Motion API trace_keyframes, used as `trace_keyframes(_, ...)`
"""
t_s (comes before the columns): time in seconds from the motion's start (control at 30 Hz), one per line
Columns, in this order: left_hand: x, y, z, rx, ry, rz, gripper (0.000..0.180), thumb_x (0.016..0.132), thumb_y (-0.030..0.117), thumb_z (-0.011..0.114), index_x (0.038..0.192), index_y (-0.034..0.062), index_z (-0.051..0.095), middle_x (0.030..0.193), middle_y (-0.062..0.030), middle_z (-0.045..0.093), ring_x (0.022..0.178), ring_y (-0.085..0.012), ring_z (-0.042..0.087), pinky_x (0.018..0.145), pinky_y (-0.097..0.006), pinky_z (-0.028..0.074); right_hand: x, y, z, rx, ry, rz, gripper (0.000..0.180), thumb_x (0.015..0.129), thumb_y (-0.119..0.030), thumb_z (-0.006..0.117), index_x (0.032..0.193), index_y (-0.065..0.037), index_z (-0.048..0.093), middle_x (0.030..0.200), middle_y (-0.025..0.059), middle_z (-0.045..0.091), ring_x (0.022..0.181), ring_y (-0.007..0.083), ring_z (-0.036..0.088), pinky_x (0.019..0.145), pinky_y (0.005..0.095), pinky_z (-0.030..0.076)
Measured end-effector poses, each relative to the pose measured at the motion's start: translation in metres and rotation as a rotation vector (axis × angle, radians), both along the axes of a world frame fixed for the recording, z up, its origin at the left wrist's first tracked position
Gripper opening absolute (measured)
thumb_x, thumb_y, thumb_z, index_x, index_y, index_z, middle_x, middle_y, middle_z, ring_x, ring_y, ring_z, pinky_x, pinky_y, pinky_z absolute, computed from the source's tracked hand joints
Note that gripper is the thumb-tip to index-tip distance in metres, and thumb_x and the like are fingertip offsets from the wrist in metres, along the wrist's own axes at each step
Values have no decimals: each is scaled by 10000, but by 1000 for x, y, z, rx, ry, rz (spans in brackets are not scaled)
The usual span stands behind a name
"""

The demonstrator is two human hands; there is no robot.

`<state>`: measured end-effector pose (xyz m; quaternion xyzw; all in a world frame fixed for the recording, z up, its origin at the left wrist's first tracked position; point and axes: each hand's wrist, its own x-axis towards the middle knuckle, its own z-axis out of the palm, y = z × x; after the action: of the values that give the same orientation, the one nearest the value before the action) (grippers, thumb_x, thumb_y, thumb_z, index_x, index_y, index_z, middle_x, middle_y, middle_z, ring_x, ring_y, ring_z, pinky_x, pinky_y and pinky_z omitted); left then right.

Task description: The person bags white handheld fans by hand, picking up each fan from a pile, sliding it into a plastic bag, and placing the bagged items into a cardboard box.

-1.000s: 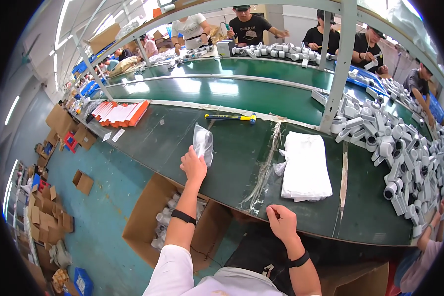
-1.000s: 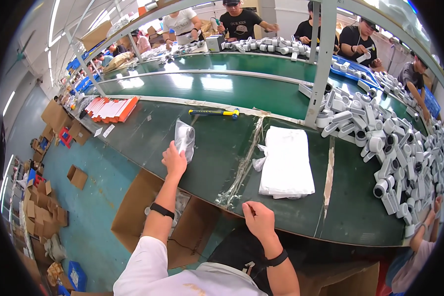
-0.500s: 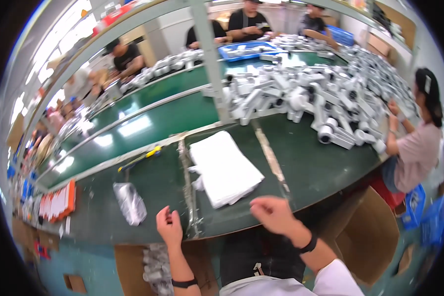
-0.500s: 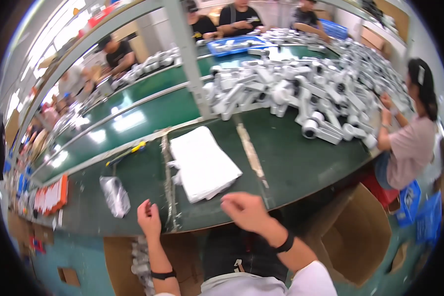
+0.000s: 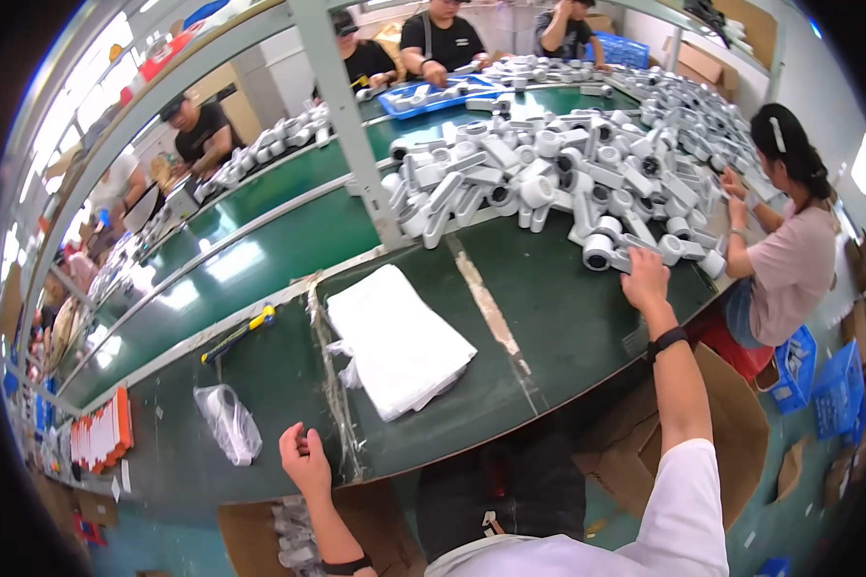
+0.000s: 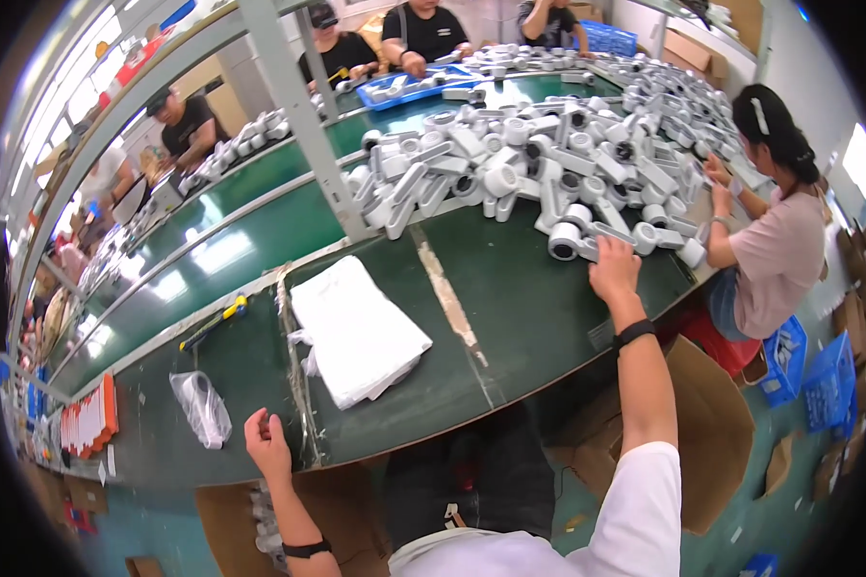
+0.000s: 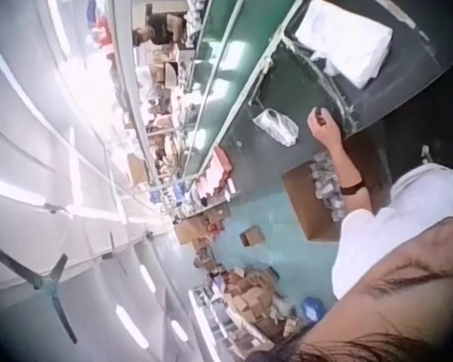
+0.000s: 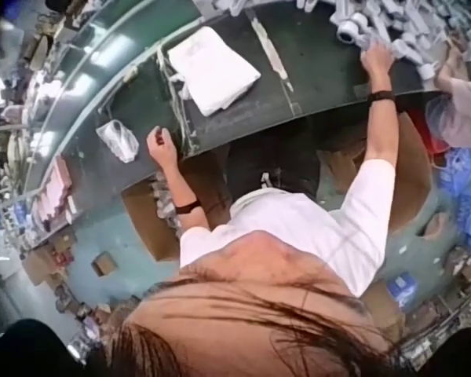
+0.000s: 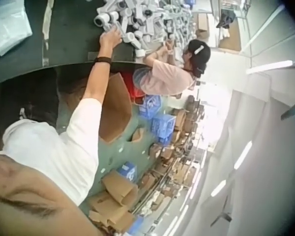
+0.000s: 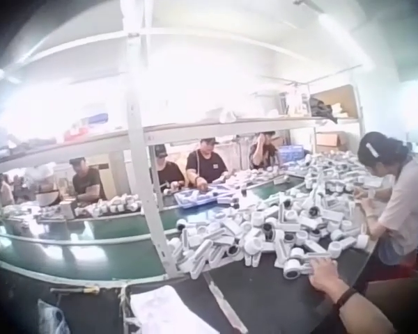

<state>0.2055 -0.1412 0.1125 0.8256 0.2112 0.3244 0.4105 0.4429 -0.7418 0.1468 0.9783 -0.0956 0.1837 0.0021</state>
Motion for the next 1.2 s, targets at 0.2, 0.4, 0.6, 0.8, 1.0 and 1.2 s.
trace_keyframes(0.2, 20, -46, 49, 153, -70, -192, 313, 778, 29, 710, 1083, 33, 641, 1066, -95, 600, 838, -192, 581, 746, -305, 500, -27, 8, 12, 347, 121, 125, 358, 826, -210, 674, 1157, -104, 587, 1217, 149, 567, 1059, 360, 582, 864, 455, 476)
trace_keyframes(0.4, 62, -119, 92, 451, -64, -593, 271, 767, 167, 764, 985, 36, 672, 1020, -145, 659, 931, -315, 622, 825, -394, 499, -92, 106, 48, 1374, -10, 362, 240, 918, -141, 607, 1115, -30, 526, 906, 66, 654, 615, 111, 593, 538, 260, 485)
trace_keyframes(0.6, 91, -130, 73, 711, 107, -610, 168, 770, 205, 752, 864, 75, 702, 859, -64, 656, 812, -277, 597, 727, -389, 477, -152, 169, 40, 1688, 92, 400, 269, 894, -89, 625, 1125, -27, 503, 904, 99, 666, 581, 117, 581, 508, 253, 479)
trace_keyframes(0.8, 95, -131, 75, 674, 119, -636, 100, 825, 155, 691, 861, 62, 691, 838, -82, 644, 804, -290, 593, 718, -402, 471, -172, 199, 38, 1821, 178, 444, 322, 885, -102, 664, 1143, -15, 491, 925, 87, 659, 617, 99, 584, 532, 248, 490)
trace_keyframes(1.0, 100, -130, 77, 467, 83, -597, 138, 863, 152, 660, 935, 35, 669, 871, -126, 649, 863, -324, 600, 758, -408, 478, -177, 213, 42, 1843, 215, 456, 296, 893, -79, 635, 1144, -21, 490, 930, 108, 668, 604, 120, 598, 523, 259, 502)
trace_keyframes(1.2, 96, -133, 93, 543, 92, -667, 160, 847, 161, 680, 944, 34, 679, 892, -125, 655, 868, -326, 605, 761, -410, 487, -182, 214, 38, 1846, 273, 469, 310, 892, -87, 646, 1146, -18, 483, 933, 118, 667, 611, 126, 609, 513, 267, 508)
